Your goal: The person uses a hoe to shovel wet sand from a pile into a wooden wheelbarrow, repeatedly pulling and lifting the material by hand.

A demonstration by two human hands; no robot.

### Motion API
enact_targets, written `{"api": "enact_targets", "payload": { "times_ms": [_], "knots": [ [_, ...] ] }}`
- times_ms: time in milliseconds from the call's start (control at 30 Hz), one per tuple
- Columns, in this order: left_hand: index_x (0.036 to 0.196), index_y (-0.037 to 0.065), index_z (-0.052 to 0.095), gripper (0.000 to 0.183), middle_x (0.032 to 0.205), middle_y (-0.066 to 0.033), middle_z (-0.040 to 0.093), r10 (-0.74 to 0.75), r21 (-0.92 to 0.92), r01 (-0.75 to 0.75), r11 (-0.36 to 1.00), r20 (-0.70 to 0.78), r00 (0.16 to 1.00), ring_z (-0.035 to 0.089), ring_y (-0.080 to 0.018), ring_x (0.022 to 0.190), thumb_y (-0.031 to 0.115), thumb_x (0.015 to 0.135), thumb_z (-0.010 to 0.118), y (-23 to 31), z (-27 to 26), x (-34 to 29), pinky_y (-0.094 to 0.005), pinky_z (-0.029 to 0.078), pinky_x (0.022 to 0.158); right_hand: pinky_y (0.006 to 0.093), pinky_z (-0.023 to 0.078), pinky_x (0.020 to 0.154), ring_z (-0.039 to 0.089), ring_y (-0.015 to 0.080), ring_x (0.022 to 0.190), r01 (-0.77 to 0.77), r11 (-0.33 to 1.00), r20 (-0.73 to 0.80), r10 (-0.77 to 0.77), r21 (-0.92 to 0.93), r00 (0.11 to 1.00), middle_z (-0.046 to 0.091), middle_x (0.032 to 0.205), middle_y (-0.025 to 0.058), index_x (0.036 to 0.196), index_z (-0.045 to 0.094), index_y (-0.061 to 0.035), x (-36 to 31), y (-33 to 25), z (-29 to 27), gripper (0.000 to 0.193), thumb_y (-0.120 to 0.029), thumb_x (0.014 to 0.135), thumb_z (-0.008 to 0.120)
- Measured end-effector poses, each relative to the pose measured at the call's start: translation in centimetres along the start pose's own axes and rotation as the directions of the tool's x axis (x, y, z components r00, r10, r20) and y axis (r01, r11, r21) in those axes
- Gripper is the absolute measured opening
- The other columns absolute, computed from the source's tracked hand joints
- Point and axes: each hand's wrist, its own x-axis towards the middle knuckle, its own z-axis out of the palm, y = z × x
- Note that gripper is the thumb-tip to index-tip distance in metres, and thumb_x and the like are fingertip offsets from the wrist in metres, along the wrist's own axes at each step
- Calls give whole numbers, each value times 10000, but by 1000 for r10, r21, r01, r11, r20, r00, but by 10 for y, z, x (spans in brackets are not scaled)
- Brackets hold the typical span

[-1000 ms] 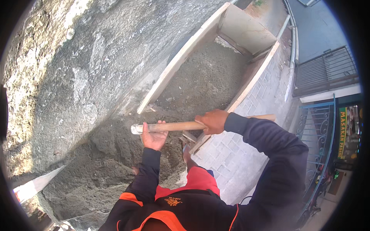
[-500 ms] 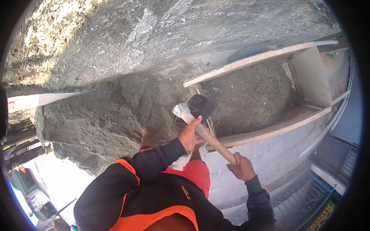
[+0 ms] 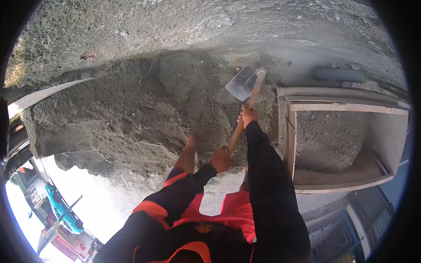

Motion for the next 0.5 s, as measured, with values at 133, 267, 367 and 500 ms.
{"api": "enact_targets", "payload": {
  "times_ms": [133, 267, 367, 500],
  "knots": [
    [1137, -3, 537, 453, 925, -212, 672, 100, 339, -118, 934, 69, 993, 667, -373, 887, 213, 759, 664, -24, -160, 113, -469, 528, 793, 430, 507, 520, 604, 278, 648, 143, 968, -214, -99, 205, 972, 576, 741, 157, 928, 522, 48, 108, -24, 76, 303, -230, 890, 639],
    [1098, -29, 551, 422, 928, -233, 648, 100, 400, -150, 904, 143, 985, 653, -372, 865, 251, 799, 655, -75, -278, 98, -450, 517, 766, 420, 516, 583, 623, 277, 701, 128, 992, -221, -128, -16, 967, 603, 807, 145, 970, 533, 30, 112, 16, 201, 290, -231, 888, 629],
    [1089, -49, 531, 435, 916, -263, 638, 19, 338, -33, 940, 45, 999, 645, -408, 881, 211, 768, 666, -140, -308, 42, -466, 518, 768, 409, 525, 646, 642, 276, 755, 310, 464, 164, -329, -830, 930, 630, 873, 133, 1013, 543, 12, 70, 70, 282, 285, -232, 886, 619],
    [1140, -52, 460, 490, 898, -286, 638, -121, 410, 145, 901, -84, 989, 644, -445, 872, 221, 774, 638, -209, -300, -67, -513, 519, 783, 425, 533, 711, 653, 284, 818, -7, 799, 69, 61, -601, 996, 637, 977, 143, 1150, 497, 15, -28, 151, 353, 359, -264, 933, 557]
  ]
}}
